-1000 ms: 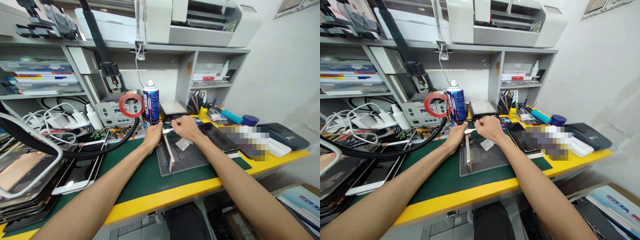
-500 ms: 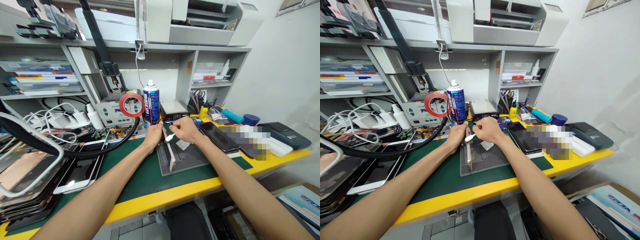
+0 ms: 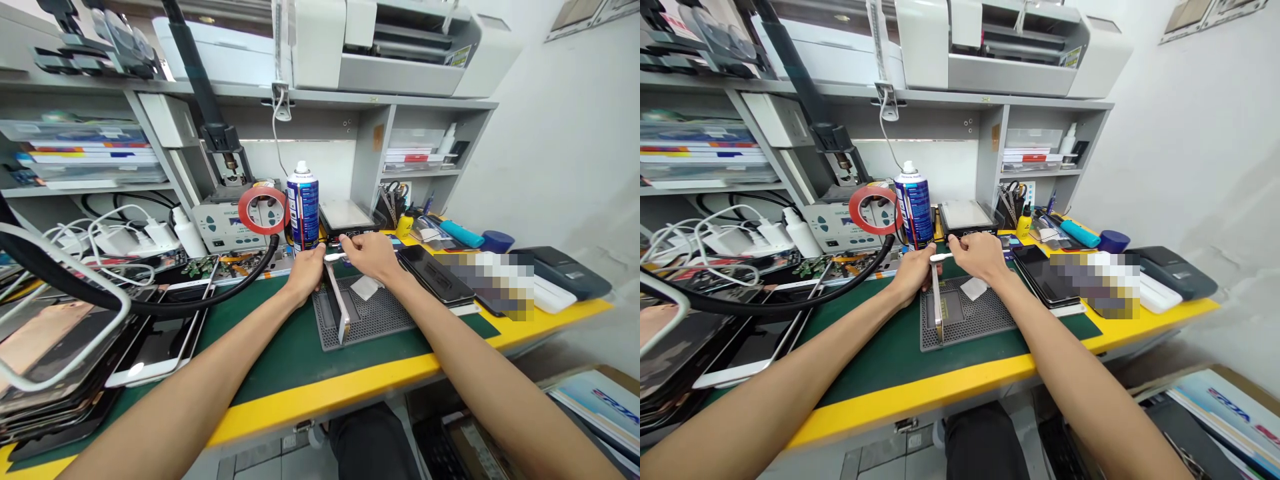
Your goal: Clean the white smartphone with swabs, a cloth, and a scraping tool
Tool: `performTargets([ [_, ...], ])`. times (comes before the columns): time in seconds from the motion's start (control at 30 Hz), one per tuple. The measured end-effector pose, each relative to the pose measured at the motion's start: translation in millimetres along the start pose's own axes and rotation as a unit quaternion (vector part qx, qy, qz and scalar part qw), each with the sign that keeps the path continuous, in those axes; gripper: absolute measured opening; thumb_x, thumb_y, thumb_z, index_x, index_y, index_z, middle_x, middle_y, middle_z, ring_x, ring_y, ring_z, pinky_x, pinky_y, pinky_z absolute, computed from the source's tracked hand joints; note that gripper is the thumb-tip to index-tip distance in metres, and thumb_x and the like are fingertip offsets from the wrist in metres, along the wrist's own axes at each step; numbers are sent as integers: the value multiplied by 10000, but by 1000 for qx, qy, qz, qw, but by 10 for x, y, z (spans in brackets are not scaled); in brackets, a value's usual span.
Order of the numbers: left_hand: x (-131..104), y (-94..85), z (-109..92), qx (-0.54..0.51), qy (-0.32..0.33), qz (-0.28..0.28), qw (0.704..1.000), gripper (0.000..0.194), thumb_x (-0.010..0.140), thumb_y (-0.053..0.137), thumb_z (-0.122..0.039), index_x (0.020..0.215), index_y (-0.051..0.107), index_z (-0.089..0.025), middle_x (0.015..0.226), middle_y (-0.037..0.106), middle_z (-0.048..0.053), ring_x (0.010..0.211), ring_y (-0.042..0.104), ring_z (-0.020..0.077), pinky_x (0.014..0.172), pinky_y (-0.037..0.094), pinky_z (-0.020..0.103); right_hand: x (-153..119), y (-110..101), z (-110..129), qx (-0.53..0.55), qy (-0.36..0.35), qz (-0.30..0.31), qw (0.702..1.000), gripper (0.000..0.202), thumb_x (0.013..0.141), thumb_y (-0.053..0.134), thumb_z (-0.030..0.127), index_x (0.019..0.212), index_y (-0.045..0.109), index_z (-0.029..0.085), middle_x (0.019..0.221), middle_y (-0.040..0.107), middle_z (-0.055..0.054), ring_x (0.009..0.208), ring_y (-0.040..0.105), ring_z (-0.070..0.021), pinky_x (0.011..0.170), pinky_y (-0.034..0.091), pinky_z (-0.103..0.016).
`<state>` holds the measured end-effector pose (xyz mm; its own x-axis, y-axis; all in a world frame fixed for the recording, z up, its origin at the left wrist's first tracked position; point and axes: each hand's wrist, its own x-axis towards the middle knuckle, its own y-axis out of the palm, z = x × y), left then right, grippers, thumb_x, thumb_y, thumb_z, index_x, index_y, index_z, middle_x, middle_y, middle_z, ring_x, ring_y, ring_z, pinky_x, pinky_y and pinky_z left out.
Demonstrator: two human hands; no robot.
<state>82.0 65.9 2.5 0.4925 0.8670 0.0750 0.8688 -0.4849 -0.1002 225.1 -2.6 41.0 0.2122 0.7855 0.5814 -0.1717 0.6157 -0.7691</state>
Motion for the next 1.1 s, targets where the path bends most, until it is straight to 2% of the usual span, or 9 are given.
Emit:
performTargets([
  [0.3, -32, 7, -59, -9, 2, 0, 1000, 441, 926, 440, -442, 588, 539, -176, 371, 395, -41, 276, 334, 93, 300, 250, 212, -48, -40, -9, 63, -66, 43, 995, 476, 843, 485, 360, 412, 409, 173, 438, 289, 39, 467, 230, -92, 516, 159, -274],
  [0.43, -27, 9, -53, -8, 1, 2, 1000, 442, 928, 438, -444, 592, 540, -176, 378, 411, -36, 277, 338, 93, 302, 252, 214, -48, -28, -6, 57, -58, 35, 996, 492, 863, 464, 368, 413, 455, 170, 444, 294, 39, 473, 232, -94, 524, 158, -274],
  [0.6, -8, 4, -26, -4, 2, 3, 1000, 449, 928, 444, -484, 616, 540, -175, 476, 534, -1, 283, 347, 80, 307, 255, 218, -19, 5, -12, 36, -24, 17, 999, 557, 911, 413, 417, 417, 479, 168, 444, 344, 28, 463, 235, -97, 528, 155, -277],
  [0.83, -11, -3, -25, -3, 1, 5, 1000, 473, 925, 442, -507, 601, 535, -176, 475, 534, 6, 283, 357, 76, 304, 260, 211, -4, -24, 15, 64, -4, 49, 997, 602, 925, 377, 504, 419, 419, 181, 449, 348, 18, 470, 258, -104, 522, 167, -276],
  [0.93, -19, -1, -38, -3, -1, 1, 1000, 458, 930, 439, -474, 596, 532, -175, 445, 504, -6, 280, 347, 79, 298, 251, 210, -13, -42, 16, 85, -16, 65, 994, 547, 900, 422, 460, 429, 394, 182, 463, 309, 31, 490, 242, -100, 525, 166, -275],
  [1.1, -38, 3, -75, -5, -5, 3, 1000, 455, 929, 437, -451, 583, 536, -173, 384, 420, -33, 274, 340, 86, 292, 249, 203, -25, -34, -24, 132, -57, 89, 986, 405, 786, 517, 315, 449, 336, 181, 497, 250, 46, 510, 241, -90, 523, 182, -268],
])
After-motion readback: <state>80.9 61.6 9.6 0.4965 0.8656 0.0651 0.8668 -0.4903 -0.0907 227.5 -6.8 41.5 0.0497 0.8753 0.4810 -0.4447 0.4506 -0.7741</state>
